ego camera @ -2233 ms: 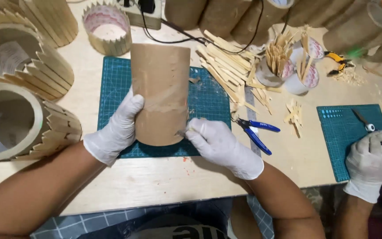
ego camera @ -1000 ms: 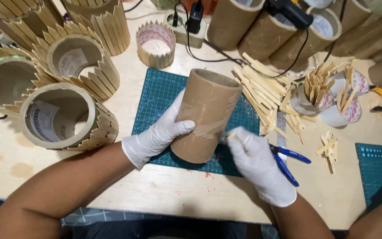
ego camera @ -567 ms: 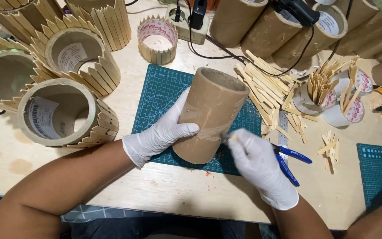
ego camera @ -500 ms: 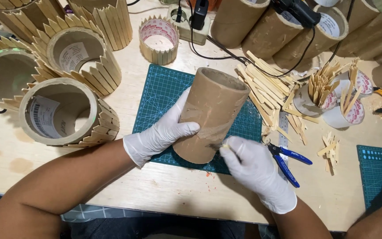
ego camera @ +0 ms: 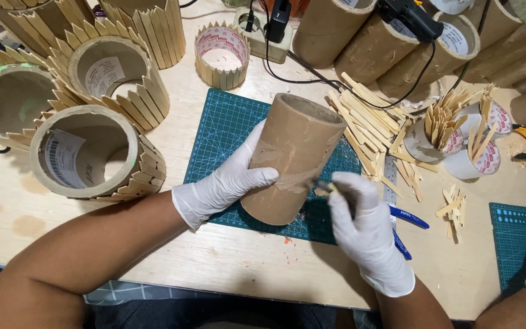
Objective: Preparing cardboard tubes for a craft project by scraping and marking the surface with a utility knife.
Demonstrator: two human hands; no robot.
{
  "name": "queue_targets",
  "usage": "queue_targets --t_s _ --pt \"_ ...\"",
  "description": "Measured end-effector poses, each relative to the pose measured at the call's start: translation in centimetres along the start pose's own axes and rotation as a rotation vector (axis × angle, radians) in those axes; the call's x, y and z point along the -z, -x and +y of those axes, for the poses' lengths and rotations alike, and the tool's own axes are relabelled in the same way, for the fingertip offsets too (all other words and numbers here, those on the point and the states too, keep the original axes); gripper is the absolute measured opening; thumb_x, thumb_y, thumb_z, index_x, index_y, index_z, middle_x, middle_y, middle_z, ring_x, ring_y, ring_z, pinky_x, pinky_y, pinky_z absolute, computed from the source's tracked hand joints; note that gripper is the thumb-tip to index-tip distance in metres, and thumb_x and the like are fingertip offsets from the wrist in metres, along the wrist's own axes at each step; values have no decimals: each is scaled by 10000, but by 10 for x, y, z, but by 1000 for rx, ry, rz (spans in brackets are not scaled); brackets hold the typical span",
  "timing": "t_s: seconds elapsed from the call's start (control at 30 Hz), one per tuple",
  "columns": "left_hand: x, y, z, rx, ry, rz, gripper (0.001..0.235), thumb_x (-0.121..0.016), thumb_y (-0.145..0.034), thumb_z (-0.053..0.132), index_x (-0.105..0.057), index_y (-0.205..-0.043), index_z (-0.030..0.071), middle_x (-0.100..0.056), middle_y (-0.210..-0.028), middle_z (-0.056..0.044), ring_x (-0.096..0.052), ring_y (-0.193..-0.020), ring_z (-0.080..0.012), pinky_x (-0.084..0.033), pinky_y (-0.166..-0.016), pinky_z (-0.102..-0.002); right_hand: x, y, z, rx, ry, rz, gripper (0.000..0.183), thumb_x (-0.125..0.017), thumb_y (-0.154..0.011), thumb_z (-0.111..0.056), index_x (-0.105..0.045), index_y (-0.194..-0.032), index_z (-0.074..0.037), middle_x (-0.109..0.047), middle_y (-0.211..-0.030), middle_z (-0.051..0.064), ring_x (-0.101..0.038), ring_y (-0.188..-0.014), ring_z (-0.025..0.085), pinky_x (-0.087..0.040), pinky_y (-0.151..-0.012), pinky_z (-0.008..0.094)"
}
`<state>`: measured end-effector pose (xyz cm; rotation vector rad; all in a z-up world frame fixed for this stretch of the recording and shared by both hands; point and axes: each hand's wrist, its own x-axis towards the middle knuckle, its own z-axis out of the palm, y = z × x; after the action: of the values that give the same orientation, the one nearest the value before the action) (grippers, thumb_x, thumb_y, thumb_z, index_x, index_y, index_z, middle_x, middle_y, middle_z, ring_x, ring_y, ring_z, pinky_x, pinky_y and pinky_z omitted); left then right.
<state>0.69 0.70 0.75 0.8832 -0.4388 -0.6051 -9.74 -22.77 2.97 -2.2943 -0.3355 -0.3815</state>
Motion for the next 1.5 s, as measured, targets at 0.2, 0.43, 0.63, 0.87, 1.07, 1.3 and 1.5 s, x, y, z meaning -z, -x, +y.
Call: queue_targets --t_s 0.2,0.43,0.63,0.87,1.07,1.3,1.5 --pt "2 0 -4 -20 -42 -16 1200 -837 -721 578 -186 -1594 74 -484 -1493 -161 -519 -1359 -259 -467 -1137 -426 -2 -6 -1 79 -11 16 207 -524 -1078 -50 -552 -1280 -88 -674 -1156 129 -749 -918 189 -593 -848 274" --pt "-1 1 0 -29 -1 11 1226 -829 -727 573 -139 -1611 76 -421 -1543 -177 -481 -1389 -272 -453 -1146 -421 0 -2 -8 225 179 -69 329 -682 -1003 -51 -656 -1299 -191 -750 -1134 60 -766 -932 183 -605 -841 282" --pt "-1 2 -6 -79 -12 -39 1223 -834 -757 560 -108 -1624 94 -436 -1545 -177 -489 -1406 -291 -466 -1164 -467 7 -2 -16 186 116 -77 416 -627 -1010 22 -606 -1380 -167 -753 -1262 67 -776 -1058 166 -619 -978 268" --pt "-1 2 -11 -78 -13 -22 1223 -844 -749 541 -109 -1624 106 -401 -1547 -170 -462 -1418 -301 -447 -1171 -464 14 7 -11 267 399 16 375 -724 -981 -25 -677 -1316 -186 -764 -1161 72 -756 -913 175 -597 -838 298" --pt "-4 3 -6 -120 -100 -68 1194 -810 -793 567 -98 -1620 83 -352 -1594 -165 -403 -1471 -292 -400 -1220 -478 13 -1 -17 292 204 -70 363 -677 -976 -9 -676 -1294 -185 -755 -1121 63 -728 -880 176 -583 -778 303" --pt "-8 3 -9 -65 -213 26 1219 -915 -703 407 -191 -1655 174 -473 -1574 -75 -505 -1345 -174 -407 -1205 -444 2 -13 13 -221 -368 244 257 -506 -1071 9 -575 -1296 -93 -698 -969 100 -578 -736 138 -490 -685 288" --pt "-2 1 -16 -70 -194 32 1190 -896 -735 408 -181 -1658 176 -457 -1587 -83 -497 -1357 -183 -399 -1209 -455 -18 -11 2 -66 -368 142 226 -631 -950 71 -699 -1119 -62 -715 -932 130 -655 -786 225 -530 -705 341"
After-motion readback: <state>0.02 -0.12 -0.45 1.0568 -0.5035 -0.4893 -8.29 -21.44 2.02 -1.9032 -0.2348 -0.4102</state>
